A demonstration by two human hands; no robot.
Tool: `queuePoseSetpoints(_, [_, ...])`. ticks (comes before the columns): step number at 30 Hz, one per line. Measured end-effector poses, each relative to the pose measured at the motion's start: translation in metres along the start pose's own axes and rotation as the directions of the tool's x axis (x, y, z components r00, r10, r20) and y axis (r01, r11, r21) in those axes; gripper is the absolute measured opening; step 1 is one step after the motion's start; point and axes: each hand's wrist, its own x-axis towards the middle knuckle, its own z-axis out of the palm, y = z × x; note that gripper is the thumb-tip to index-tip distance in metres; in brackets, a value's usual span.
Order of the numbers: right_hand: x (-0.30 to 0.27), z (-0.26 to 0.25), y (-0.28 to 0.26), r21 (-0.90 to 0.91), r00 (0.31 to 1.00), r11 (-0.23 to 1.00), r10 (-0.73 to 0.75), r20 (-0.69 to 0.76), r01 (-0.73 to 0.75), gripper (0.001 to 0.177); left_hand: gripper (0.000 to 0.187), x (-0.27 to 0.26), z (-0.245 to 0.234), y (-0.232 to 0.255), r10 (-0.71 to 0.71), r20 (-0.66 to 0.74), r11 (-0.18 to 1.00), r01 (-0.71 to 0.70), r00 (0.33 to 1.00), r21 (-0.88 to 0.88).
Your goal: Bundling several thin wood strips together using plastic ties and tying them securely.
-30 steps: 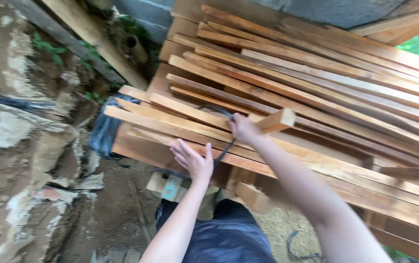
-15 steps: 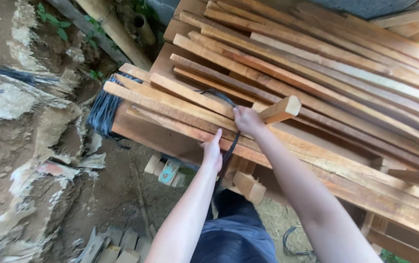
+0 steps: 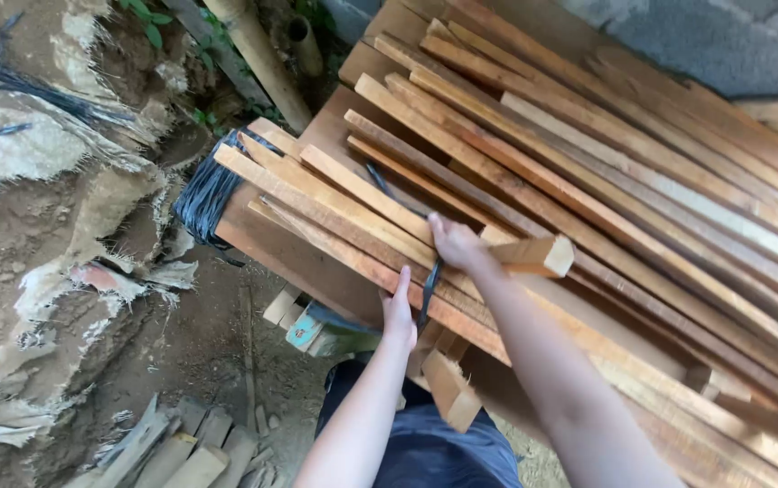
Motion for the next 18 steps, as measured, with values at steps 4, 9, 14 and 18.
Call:
queuePoseSetpoints(4, [-0.024, -0.035, -0.044, -0.113, 0.968, 0.987, 0.137, 0.210, -0.115, 0.102, 0.088, -0.004, 0.008, -0.013, 0.028, -0.081, 0.997, -0.034, 0.996, -0.075])
queuePoseSetpoints(9, [0.009, -0.034, -0.040, -0.040, 0.835, 0.978, 0.194, 0.516, -0.203, 0.131, 0.085, 0.008, 0.008, -0.017, -0.022, -0.136, 0.992, 0.004, 0.990, -0.129])
queuePoseSetpoints(14, [0.005, -0.043, -0.046, -0.030, 0.813, 0.965, 0.238, 0.531, -0.262, 0.135, 0.085, 0.007, 0.018, -0.014, -0.045, -0.146, 0.990, 0.024, 0.988, -0.140])
queuePoseSetpoints(18, [0.004, -0.035, -0.049, -0.009, 0.814, 0.971, 0.204, 0.544, -0.237, 0.137, 0.084, 0.007, 0.011, -0.013, 0.071, -0.116, 0.986, -0.088, 0.991, -0.144])
